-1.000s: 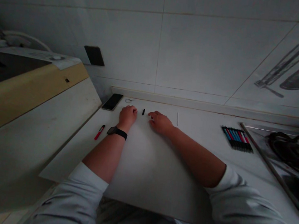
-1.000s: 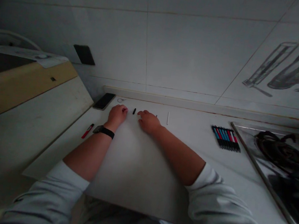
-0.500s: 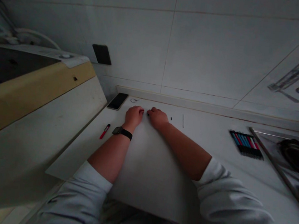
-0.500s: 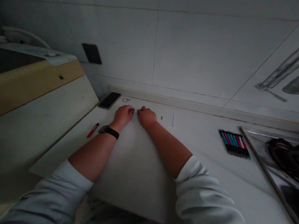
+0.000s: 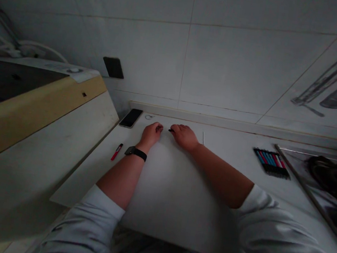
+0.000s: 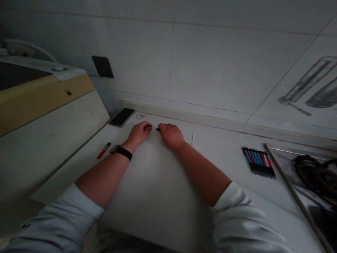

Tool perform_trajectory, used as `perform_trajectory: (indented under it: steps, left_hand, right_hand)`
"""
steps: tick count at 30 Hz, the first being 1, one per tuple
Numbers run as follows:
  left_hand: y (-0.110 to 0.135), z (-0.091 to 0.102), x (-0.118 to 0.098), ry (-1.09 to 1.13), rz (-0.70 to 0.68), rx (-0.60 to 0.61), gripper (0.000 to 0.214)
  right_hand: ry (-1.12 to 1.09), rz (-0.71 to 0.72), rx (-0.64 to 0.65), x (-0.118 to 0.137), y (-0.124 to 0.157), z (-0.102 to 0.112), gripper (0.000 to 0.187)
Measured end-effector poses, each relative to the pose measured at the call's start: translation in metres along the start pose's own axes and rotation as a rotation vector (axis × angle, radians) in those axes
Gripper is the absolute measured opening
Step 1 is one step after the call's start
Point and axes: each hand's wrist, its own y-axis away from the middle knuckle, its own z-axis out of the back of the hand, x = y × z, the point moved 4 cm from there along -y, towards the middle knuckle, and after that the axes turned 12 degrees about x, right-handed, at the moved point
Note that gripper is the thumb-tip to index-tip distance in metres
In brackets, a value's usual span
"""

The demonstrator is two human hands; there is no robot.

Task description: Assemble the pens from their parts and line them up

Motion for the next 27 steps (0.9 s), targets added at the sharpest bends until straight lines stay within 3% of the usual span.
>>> perform_trajectory:
  steps: [6,12,15,18,27]
  left_hand:
    - [0.002,-0.012,-0.015,0.1,-0.096,0.049,0.01]
    - [0.019,-0.037,-0.06,0.36,-0.201,0.134,0.012]
    - [0.035,-0.048,-0.086,0.481,-0.258,0.22,0.014]
    - [0.047,-0.051,-0.1,0.475,-0.285,0.249,0.015]
    - [0.049,-0.058,-0.094,0.524,-0.255,0.219,0.014]
  right_hand:
    - [-0.151,-0.063,-0.023,-0.022,0.082,0.016,0.031]
    - [-0.407,-0.08,-0.154,-0.044,0.143,0.012,0.019]
    - [-0.524,-0.095,-0.215,-0.051,0.151,0.004,0.017]
    - [-0.631,-0.124,-0.276,-0.053,0.148,-0.004,0.021]
    - [-0.838,-0.197,-0.332,-0.052,0.144,-0.017,0.025]
